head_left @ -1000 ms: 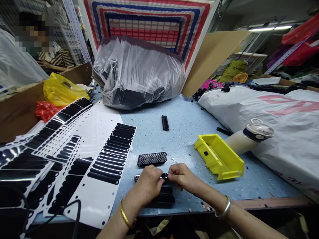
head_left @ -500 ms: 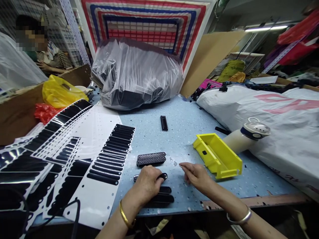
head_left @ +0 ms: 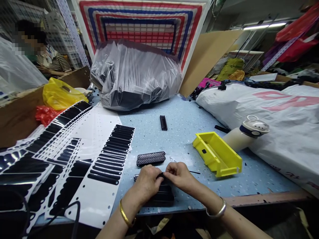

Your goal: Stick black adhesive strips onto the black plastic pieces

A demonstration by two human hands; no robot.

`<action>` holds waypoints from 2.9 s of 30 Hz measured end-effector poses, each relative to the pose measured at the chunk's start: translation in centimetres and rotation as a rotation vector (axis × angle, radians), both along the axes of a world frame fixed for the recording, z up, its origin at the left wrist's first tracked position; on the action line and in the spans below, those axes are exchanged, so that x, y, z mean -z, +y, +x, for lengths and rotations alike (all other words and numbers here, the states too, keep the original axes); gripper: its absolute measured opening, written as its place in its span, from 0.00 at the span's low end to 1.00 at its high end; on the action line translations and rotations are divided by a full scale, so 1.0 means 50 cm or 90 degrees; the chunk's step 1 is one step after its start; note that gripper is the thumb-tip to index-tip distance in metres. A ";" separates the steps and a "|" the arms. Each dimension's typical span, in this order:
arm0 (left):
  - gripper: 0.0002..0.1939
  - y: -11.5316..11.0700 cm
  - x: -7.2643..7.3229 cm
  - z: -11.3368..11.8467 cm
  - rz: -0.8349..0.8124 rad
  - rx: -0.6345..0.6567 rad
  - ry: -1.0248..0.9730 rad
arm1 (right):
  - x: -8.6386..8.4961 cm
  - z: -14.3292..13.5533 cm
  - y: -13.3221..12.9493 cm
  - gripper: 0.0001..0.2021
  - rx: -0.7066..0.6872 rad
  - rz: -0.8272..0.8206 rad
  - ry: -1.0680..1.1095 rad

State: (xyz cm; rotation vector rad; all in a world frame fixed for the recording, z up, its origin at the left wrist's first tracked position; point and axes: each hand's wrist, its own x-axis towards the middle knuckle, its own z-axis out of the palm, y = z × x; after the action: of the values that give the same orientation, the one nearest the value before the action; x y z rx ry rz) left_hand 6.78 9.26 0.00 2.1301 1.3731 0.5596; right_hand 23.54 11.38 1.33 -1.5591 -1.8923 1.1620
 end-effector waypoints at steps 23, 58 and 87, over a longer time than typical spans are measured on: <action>0.10 -0.049 0.050 -0.103 0.198 -0.050 -0.179 | -0.068 -0.021 -0.015 0.09 0.047 -0.116 0.149; 0.09 -0.050 0.055 -0.107 0.201 -0.052 -0.214 | 0.008 0.004 -0.008 0.09 0.101 -0.050 0.022; 0.09 -0.048 0.057 -0.110 0.209 -0.050 -0.213 | 0.009 0.036 -0.011 0.09 0.117 -0.120 0.100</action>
State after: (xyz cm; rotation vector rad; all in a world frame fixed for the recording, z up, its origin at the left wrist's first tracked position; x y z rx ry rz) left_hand 1.26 6.86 -2.84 2.1072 1.2435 1.1839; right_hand 25.33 10.85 0.86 -1.6462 -1.5421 1.3687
